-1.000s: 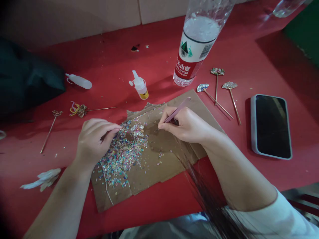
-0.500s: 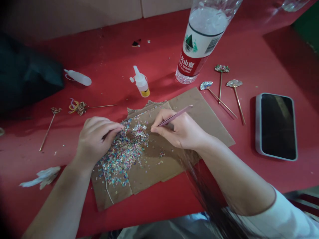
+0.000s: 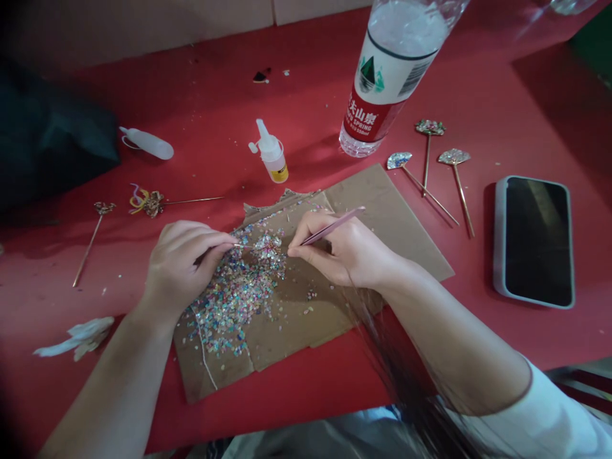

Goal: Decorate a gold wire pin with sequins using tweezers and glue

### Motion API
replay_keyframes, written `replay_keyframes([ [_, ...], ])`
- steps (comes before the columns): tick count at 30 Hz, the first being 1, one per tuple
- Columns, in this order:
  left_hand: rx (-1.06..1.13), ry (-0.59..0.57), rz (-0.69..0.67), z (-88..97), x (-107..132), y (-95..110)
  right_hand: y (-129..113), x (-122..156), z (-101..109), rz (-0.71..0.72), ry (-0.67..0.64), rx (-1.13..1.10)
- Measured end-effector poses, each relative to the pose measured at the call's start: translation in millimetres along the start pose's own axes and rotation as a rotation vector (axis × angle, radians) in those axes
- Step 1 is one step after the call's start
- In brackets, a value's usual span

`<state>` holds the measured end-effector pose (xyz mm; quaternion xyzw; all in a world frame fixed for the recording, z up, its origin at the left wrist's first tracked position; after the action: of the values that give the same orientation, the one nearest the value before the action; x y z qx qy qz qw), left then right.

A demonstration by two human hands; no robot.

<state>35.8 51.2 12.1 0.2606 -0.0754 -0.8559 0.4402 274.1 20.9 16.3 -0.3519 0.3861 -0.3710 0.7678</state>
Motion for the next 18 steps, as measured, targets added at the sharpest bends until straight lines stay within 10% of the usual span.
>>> replay_keyframes([
  [18, 0.01, 0.001, 0.014, -0.1, -0.4, 0.2, -3.0, -3.2, 0.6, -0.001, 0.011, -0.037],
])
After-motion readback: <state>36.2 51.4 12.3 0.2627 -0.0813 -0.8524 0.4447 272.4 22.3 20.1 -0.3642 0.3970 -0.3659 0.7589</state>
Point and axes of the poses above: each hand's wrist, its own x-axis away from the middle knuckle, its own z-axis out of the back of the hand, y = z × x, the point moved 3 cm from there along -x, towards the middle knuckle, and after that the axes turned 10 degrees about z, right-handed, at the moved point
